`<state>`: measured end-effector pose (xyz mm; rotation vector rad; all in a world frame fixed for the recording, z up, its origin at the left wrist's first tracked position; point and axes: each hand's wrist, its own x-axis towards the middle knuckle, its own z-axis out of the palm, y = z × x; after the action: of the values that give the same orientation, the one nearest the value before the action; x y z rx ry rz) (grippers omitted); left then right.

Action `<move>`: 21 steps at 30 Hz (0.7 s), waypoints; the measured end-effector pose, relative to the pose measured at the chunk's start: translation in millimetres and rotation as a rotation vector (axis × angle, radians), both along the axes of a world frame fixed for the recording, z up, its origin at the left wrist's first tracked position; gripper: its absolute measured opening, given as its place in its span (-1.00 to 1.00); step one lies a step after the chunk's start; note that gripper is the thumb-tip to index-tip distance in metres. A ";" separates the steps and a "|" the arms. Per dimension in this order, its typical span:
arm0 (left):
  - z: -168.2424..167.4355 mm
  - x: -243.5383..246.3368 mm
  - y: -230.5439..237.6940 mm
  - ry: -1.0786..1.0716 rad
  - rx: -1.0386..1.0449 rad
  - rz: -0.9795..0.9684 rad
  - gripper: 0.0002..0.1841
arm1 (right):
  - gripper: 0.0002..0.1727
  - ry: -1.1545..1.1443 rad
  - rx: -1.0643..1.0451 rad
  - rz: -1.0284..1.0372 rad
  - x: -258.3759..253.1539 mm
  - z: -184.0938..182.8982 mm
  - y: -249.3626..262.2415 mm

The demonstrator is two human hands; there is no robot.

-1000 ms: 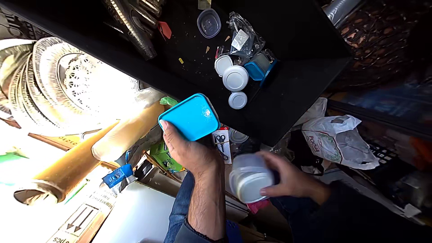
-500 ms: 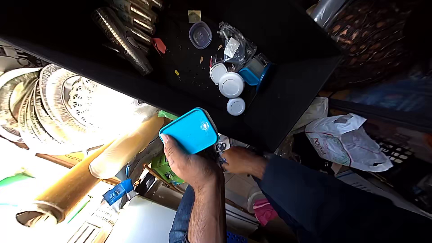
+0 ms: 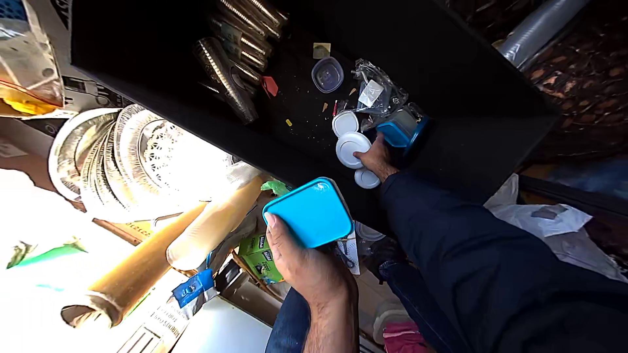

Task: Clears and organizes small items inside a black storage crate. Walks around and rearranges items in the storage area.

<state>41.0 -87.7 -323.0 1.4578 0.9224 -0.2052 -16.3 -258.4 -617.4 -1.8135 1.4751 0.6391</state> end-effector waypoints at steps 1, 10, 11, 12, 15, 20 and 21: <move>-1.4 -0.2 -0.3 0.005 -0.001 0.006 -0.53 | 0.00 -0.071 0.041 -0.002 -2.9 -5.5 3.4; -8.4 8.7 -2.9 0.040 0.000 0.026 -0.54 | 0.00 -0.259 0.258 0.288 21.4 -16.4 32.5; -9.0 9.8 -3.3 0.043 0.004 0.033 -0.55 | -0.07 -0.303 0.241 0.307 27.9 -17.3 36.4; -9.4 10.8 -3.6 0.043 0.001 0.038 -0.55 | -0.10 -0.343 0.233 0.325 35.1 -18.0 39.6; -10.1 8.3 -5.9 0.034 -0.010 0.013 -0.55 | 0.02 -0.341 0.212 0.461 47.0 -19.9 41.9; -10.2 8.4 -13.3 0.048 0.018 0.008 -0.56 | 0.15 -0.248 0.429 0.433 52.9 -28.2 25.9; -9.8 9.0 -14.5 0.046 0.023 0.008 -0.56 | 0.15 -0.235 0.470 0.439 53.4 -25.7 27.1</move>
<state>50.0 -102.1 -332.7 1.4759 0.9705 -0.2238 37.1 -231.2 -643.1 -1.7617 0.6960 0.8664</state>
